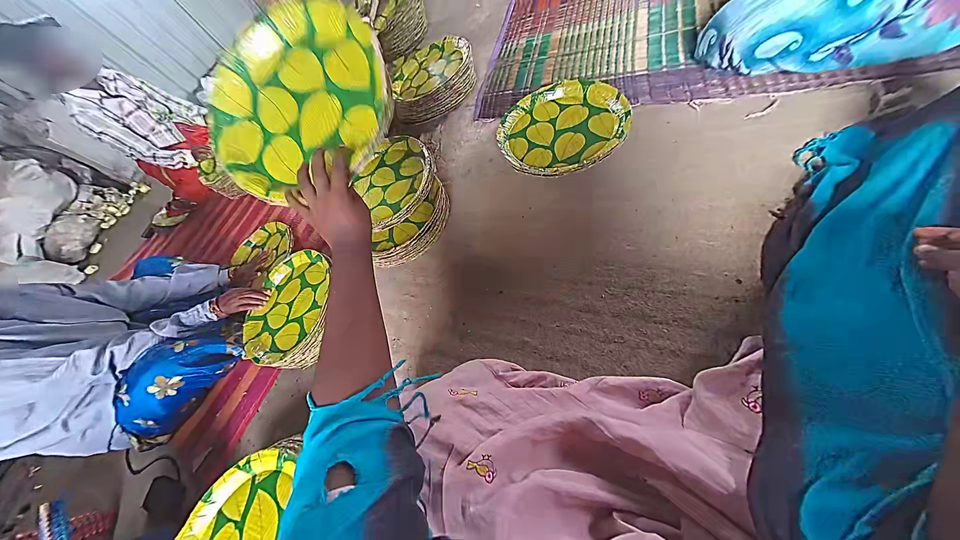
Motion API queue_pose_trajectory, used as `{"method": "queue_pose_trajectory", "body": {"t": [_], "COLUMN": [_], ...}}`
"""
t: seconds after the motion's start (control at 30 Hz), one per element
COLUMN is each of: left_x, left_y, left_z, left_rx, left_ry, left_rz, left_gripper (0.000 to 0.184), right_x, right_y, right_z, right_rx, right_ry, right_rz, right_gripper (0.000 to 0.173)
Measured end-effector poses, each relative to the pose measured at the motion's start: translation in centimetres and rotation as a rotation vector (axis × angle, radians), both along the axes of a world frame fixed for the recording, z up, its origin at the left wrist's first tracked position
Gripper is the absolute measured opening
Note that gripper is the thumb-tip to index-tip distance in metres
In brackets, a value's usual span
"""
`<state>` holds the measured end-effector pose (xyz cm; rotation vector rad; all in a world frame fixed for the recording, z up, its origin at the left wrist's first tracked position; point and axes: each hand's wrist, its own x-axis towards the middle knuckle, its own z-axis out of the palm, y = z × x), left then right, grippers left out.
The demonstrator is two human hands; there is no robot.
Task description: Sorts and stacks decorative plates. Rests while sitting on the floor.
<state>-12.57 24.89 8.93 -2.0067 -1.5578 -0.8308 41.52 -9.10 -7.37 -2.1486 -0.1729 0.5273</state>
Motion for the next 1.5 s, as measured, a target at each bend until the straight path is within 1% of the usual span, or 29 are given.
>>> {"method": "queue_pose_trajectory", "body": {"t": [0.03,0.07,0.1,0.13,0.17,0.2,0.23,0.27,0.3,0.33,0.37,0.43,0.5,0.57,0.63,0.67,0.7,0.77,0.83,0.9,0.97,1.03,1.07,1.13,1.2,1.3,1.37,1.43,1.5], "left_x": [0.1,0.7,1.7,2.9,4.4,5.6,6.7,7.7,8.6,9.5,10.3,11.6,12.0,11.3,10.6,10.6,10.7,11.1,11.6,11.7,11.9,12.0,12.1,12.5,12.6,12.3,12.2,12.4,12.4], "left_y": [-0.2,-1.2,-3.2,-5.7,-8.2,-10.6,-12.9,-15.1,-17.1,-18.7,-20.3,-24.1,-26.2,-25.8,-24.1,-22.8,-21.8,-20.1,-19.2,-18.9,-18.8,-18.8,-18.8,-18.7,-18.5,-18.6,-18.7,-18.5,-18.2], "left_z": [-1.5,-3.3,-5.3,-7.4,-9.6,-11.8,-13.5,-14.4,-14.1,-13.0,-11.7,-10.7,-11.3,-13.7,-15.7,-15.8,-15.7,-15.4,-15.7,-16.7,-17.4,-18.0,-18.1,-18.0,-17.8,-17.7,-18.0,-18.3,-18.3], "left_rx": [-0.089,-0.139,-0.182,-0.257,-0.347,-0.440,-0.562,-0.716,-0.811,-0.864,-0.855,-0.780,-0.888,-1.046,-1.196,-1.250,-1.252,-1.156,-1.064,-1.091,-1.235,-1.312,-1.345,-1.408,-1.452,-1.528,-1.562,-1.547,-1.523], "left_ry": [-0.038,-0.102,-0.163,-0.204,-0.205,-0.164,-0.114,-0.042,0.028,0.072,0.072,-0.077,-0.146,-0.072,0.024,0.065,0.059,-0.031,-0.109,-0.122,-0.061,0.000,0.021,0.041,0.073,0.167,0.215,0.224,0.191], "left_rz": [0.044,0.061,0.054,0.017,-0.040,-0.142,-0.308,-0.469,-0.621,-0.731,-0.808,-0.920,-1.058,-1.179,-1.132,-1.078,-1.039,-0.980,-0.923,-0.873,-0.830,-0.831,-0.849,-0.878,-0.859,-0.803,-0.816,-0.853,-0.854], "left_gripper": [0.070,0.080,0.081,0.076,0.070,0.065,0.064,0.067,0.070,0.069,0.065,0.056,0.050,0.043,0.035,0.035,0.036,0.040,0.045,0.045,0.044,0.042,0.041,0.041,0.042,0.047,0.047,0.047,0.048], "right_x": [-1.0,-0.1,1.1,0.2,-1.5,-0.5,0.0,-0.2,-0.9,-1.8,-2.7,-4.6,-7.3,-10.0,-12.2,-13.1,-13.8,-14.2,-13.4,-12.4,-11.8,-11.8,-11.9,-11.9,-12.3,-13.3,-14.4,-16.0,-17.9], "right_y": [0.2,-0.8,-1.3,0.0,2.7,2.0,1.7,1.9,2.7,3.7,5.0,7.0,9.1,11.5,14.5,16.2,18.0,22.0,26.0,29.9,33.1,35.5,36.1,36.7,37.0,36.6,34.8,31.9,28.2], "right_z": [0.6,-0.3,-1.4,-0.5,1.3,0.0,-1.3,-1.5,-1.5,-1.3,-1.2,-1.2,-1.0,-1.6,-2.4,-2.7,-3.1,-3.8,-3.9,-3.4,-2.3,-1.8,-1.9,-2.6,-3.4,-4.3,-5.3,-5.8,-5.1], "right_rx": [0.020,0.044,0.026,-0.033,-0.078,-0.017,0.053,0.056,0.015,-0.050,-0.113,-0.209,-0.262,-0.317,-0.433,-0.492,-0.550,-0.601,-0.509,-0.384,-0.382,-0.437,-0.469,-0.533,-0.595,-0.615,-0.561,-0.530,-0.605], "right_ry": [-0.021,-0.114,-0.228,-0.177,-0.006,-0.065,-0.144,-0.181,-0.202,-0.237,-0.290,-0.397,-0.473,-0.503,-0.502,-0.514,-0.530,-0.661,-0.826,-0.878,-0.829,-0.782,-0.768,-0.747,-0.757,-0.814,-0.806,-0.778,-0.739], "right_rz": [0.039,0.227,0.374,0.290,0.064,0.208,0.293,0.334,0.370,0.415,0.469,0.596,0.709,0.827,1.008,1.099,1.178,1.277,1.259,1.139,1.034,1.007,1.010,1.043,1.074,1.109,1.128,1.119,1.134], "right_gripper": [0.036,0.040,0.040,0.038,0.036,0.037,0.038,0.038,0.037,0.037,0.036,0.034,0.034,0.034,0.040,0.044,0.047,0.050,0.046,0.043,0.058,0.078,0.084,0.086,0.087,0.079,0.069,0.065,0.064]}}
